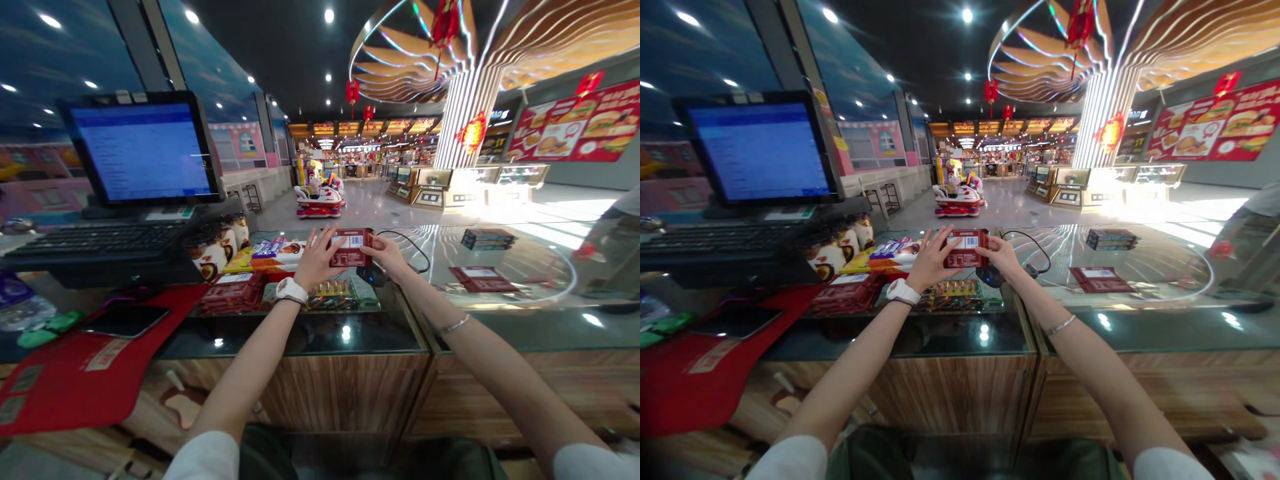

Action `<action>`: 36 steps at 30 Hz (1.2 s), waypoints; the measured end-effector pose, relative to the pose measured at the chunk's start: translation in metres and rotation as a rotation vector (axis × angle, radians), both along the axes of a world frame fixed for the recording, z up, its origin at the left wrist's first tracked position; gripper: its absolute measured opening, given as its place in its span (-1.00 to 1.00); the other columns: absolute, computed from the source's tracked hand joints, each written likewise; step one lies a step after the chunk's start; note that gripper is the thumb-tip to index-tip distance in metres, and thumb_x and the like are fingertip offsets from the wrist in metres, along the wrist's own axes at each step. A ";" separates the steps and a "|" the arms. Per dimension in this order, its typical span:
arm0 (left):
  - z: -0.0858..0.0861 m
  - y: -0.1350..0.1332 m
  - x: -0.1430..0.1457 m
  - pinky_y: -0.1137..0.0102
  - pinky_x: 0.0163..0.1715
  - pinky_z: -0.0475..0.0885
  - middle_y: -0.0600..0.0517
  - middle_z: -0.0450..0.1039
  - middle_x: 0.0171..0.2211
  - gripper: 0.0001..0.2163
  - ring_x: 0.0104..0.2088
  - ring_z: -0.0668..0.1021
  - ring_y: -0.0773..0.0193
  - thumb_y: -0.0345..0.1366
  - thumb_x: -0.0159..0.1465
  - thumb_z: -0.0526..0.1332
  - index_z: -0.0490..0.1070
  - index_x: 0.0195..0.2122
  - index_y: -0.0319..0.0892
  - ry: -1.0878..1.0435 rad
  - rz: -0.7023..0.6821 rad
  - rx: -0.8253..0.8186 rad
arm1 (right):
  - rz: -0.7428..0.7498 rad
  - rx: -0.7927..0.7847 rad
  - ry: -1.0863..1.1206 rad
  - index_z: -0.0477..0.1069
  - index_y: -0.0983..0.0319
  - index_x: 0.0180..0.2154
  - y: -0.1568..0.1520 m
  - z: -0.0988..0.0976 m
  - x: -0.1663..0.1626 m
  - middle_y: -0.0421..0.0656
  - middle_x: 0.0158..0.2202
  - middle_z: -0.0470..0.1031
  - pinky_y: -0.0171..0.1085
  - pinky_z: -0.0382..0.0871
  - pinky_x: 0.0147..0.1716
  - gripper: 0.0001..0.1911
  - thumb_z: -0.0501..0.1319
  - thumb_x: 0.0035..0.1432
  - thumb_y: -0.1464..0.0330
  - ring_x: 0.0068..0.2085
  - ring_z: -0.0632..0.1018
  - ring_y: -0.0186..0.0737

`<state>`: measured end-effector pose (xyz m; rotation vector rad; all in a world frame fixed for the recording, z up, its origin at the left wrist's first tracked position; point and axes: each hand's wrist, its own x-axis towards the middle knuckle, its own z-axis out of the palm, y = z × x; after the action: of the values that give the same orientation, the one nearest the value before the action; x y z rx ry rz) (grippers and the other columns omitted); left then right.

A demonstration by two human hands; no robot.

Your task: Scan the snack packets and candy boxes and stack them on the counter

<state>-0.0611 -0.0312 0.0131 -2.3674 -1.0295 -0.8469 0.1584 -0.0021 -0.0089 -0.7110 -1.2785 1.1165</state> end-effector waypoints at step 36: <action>-0.009 0.014 -0.017 -0.15 0.35 0.04 -0.21 0.32 0.24 -0.57 0.25 0.38 -0.08 -0.13 0.10 0.41 0.43 -0.02 -0.12 -0.006 0.090 0.090 | 0.216 0.390 -1.157 0.16 0.20 0.33 0.031 -0.037 0.084 0.04 0.31 0.28 0.04 0.19 0.28 0.02 0.49 -0.12 0.19 0.28 0.35 0.13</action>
<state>-0.0780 -0.0176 0.0044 -2.2278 -1.0699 -0.8497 0.2422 0.0286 -0.0459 -0.9654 -2.5082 0.5214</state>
